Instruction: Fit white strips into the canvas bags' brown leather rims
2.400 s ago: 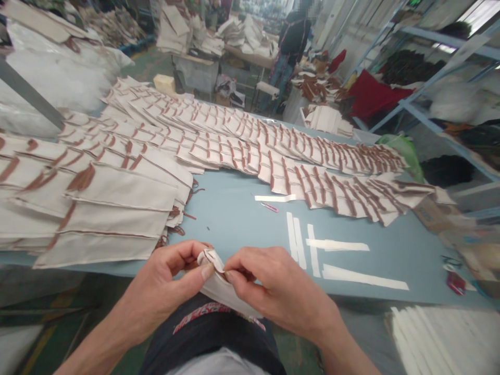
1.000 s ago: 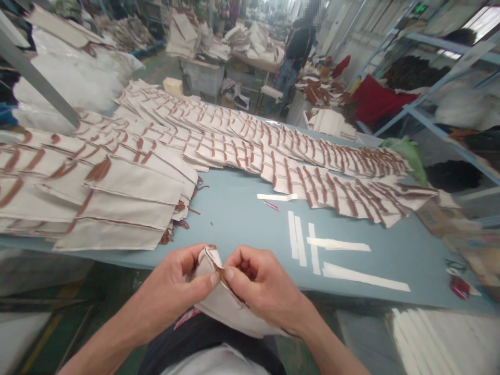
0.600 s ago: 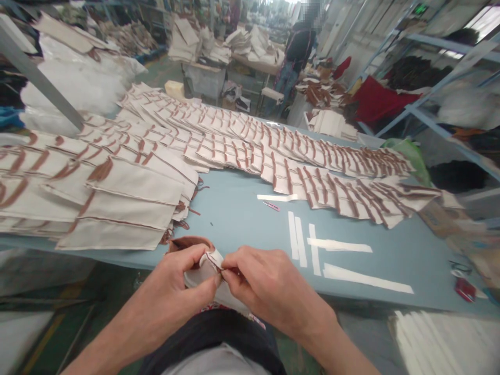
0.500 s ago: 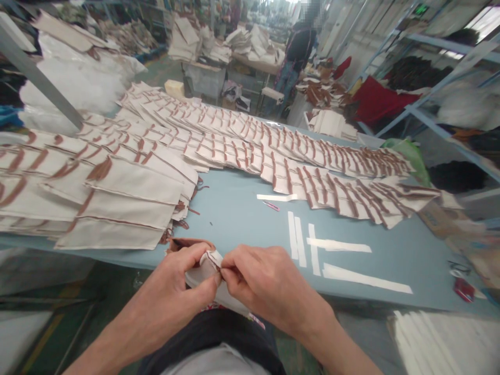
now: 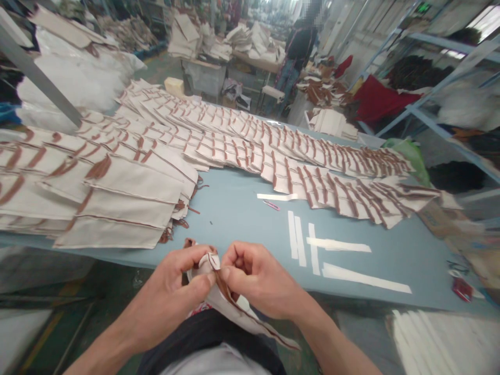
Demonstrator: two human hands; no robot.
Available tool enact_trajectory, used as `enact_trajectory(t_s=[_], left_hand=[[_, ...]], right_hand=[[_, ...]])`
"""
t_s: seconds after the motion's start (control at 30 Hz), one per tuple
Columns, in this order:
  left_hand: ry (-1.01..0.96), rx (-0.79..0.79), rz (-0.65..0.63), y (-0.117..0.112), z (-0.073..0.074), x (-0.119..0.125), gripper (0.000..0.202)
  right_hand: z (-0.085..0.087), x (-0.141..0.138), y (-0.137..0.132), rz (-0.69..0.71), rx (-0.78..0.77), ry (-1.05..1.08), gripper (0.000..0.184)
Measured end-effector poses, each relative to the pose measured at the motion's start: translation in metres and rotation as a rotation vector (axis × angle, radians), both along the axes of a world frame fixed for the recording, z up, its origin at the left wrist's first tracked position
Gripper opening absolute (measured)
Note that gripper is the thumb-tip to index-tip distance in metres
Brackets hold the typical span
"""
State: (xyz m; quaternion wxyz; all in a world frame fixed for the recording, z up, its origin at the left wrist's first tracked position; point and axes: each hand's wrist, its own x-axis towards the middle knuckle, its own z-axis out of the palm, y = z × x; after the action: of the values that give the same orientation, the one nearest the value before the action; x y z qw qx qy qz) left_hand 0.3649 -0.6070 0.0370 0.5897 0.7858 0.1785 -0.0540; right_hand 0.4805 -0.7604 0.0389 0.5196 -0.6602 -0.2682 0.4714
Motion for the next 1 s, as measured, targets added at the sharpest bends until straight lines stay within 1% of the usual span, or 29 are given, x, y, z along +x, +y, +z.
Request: enact_trajectory(t_s=[0.03,0.07,0.2,0.27,0.3,0.33,0.43,0.47,0.5,0.53,0.57,0.63,0.7,0.73,0.77,0.83,0.9,0.97,1.0], left_hand=[[0.013,-0.018,-0.003,0.001,-0.003,-0.001,0.026],[0.020,-0.015,0.003,0.001,-0.005,-0.001,0.026],[-0.012,0.038,0.016,0.006,-0.013,-0.003,0.022],[-0.025,0.041,0.017,0.008,-0.013,-0.004,0.023],[-0.028,0.027,0.017,0.009,-0.013,-0.004,0.025],[-0.026,-0.004,0.011,0.010,-0.013,-0.004,0.028],[0.038,-0.193,-0.012,0.011,-0.013,-0.004,0.038],[0.073,-0.258,-0.014,0.011,-0.014,-0.004,0.042],[0.101,-0.302,-0.008,0.011,-0.014,-0.004,0.044],[0.120,-0.319,0.002,0.010,-0.015,-0.004,0.045],[0.121,-0.312,0.015,0.010,-0.016,-0.005,0.045],[0.083,-0.269,0.033,0.009,-0.016,-0.005,0.042],[0.027,-0.223,0.030,0.009,-0.014,-0.005,0.039],[0.004,-0.195,0.022,0.009,-0.013,-0.004,0.038],[-0.016,-0.157,0.015,0.008,-0.011,-0.003,0.037],[-0.035,-0.055,0.004,0.007,-0.007,-0.002,0.037],[-0.042,0.039,0.004,0.005,-0.004,-0.001,0.037],[-0.053,0.095,0.008,0.003,-0.003,0.000,0.036],[-0.057,0.111,0.009,0.002,-0.003,0.000,0.036]], right_hand=[[-0.001,-0.001,0.000,-0.002,-0.011,0.028,0.014],[-0.001,-0.002,-0.001,-0.015,-0.020,-0.001,0.014],[-0.003,-0.007,-0.004,-0.049,-0.013,-0.250,0.014],[-0.005,-0.009,-0.003,-0.059,0.006,-0.300,0.014],[-0.006,-0.009,-0.002,-0.070,0.010,-0.272,0.014],[-0.008,-0.008,-0.002,-0.071,0.011,-0.198,0.014],[-0.013,-0.006,0.000,-0.020,0.024,0.154,0.018],[-0.014,-0.005,-0.001,0.005,0.036,0.234,0.019],[-0.014,-0.005,-0.002,0.020,0.043,0.263,0.020],[-0.014,-0.004,-0.003,0.023,0.044,0.234,0.021],[-0.013,-0.004,-0.004,0.008,0.039,0.159,0.021],[-0.010,-0.004,-0.006,-0.039,0.043,-0.075,0.021],[-0.007,-0.003,-0.009,-0.074,0.085,-0.356,0.014],[-0.007,-0.002,-0.010,-0.069,0.117,-0.492,0.009],[-0.006,-0.001,-0.010,-0.052,0.146,-0.622,0.005],[-0.005,0.000,-0.012,0.014,0.168,-0.880,0.010],[-0.004,0.000,-0.014,0.095,0.148,-1.112,0.016],[-0.002,0.000,-0.016,0.175,0.115,-1.271,0.021],[0.000,0.001,-0.017,0.213,0.101,-1.316,0.022]])
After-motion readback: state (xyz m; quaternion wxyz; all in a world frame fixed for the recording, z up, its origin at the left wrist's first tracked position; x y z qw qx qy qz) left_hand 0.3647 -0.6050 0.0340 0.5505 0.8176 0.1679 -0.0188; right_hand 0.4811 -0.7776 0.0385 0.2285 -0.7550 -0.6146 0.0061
